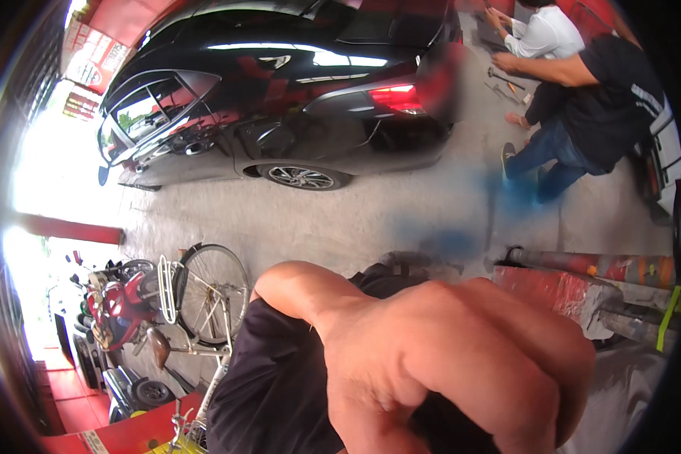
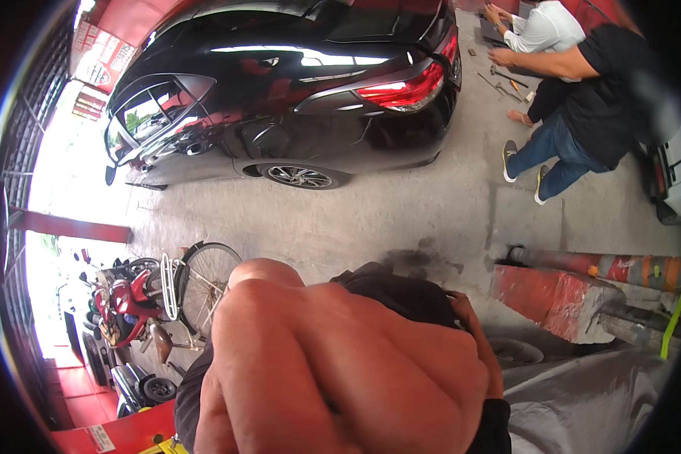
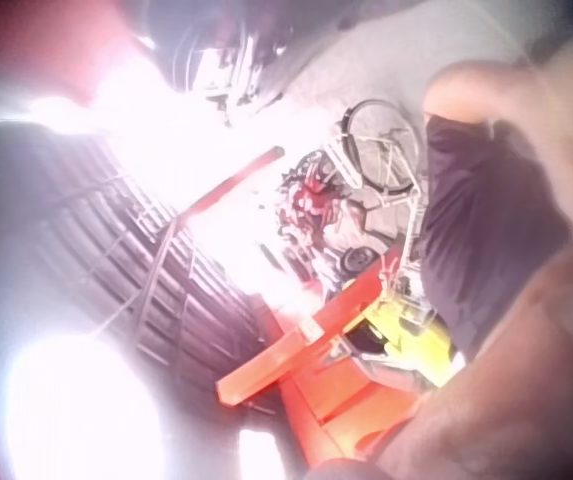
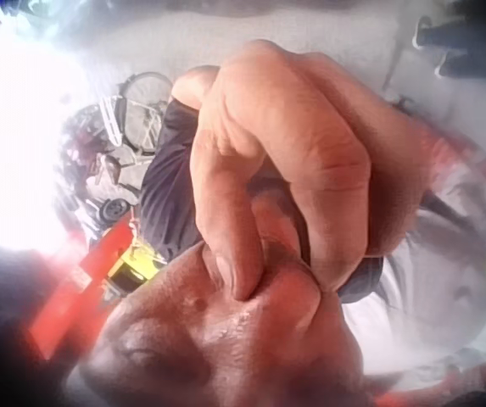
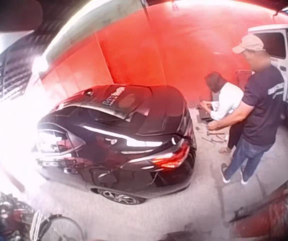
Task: Repairing the rear trunk panel of a car using a hammer and block.
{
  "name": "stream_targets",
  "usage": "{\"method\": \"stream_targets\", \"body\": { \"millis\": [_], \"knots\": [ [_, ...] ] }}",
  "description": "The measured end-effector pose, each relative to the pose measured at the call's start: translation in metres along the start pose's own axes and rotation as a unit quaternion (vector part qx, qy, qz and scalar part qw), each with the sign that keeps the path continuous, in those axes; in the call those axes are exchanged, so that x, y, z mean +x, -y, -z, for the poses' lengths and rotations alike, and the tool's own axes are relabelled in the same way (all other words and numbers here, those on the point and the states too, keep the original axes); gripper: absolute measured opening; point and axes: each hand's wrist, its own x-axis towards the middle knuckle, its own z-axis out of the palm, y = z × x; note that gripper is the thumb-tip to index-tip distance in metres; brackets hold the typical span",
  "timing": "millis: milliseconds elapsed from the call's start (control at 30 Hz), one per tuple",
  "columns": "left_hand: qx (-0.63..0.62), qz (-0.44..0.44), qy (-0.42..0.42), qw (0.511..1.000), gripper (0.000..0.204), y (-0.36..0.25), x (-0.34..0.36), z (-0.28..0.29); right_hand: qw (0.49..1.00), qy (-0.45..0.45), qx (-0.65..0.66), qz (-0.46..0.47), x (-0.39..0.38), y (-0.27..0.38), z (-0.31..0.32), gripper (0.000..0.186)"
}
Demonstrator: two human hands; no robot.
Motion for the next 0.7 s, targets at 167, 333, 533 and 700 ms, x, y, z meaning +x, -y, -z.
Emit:
{"method": "stream_targets", "body": {
  "millis": [167,333,533,700],
  "knots": [
    [0.006,0.046,-0.006,0.999,0.027,0.033,-0.003,-0.015,0.981,0.004,0.097,-0.170,0.001,0.051,-0.002,0.047],
    [0.047,-0.091,-0.111,0.988,0.016,0.055,-0.024,-0.015,0.990,-0.085,-0.036,-0.103,-0.044,-0.066,-0.024,0.043],
    [0.240,-0.215,-0.136,0.937,0.012,-0.016,-0.025,-0.035,0.979,-0.065,-0.113,-0.160,-0.049,-0.107,-0.008,0.051],
    [0.222,-0.110,-0.167,0.954,0.027,-0.037,-0.037,-0.061,0.962,-0.050,0.060,-0.260,-0.045,-0.063,-0.005,0.050]
  ]
}}
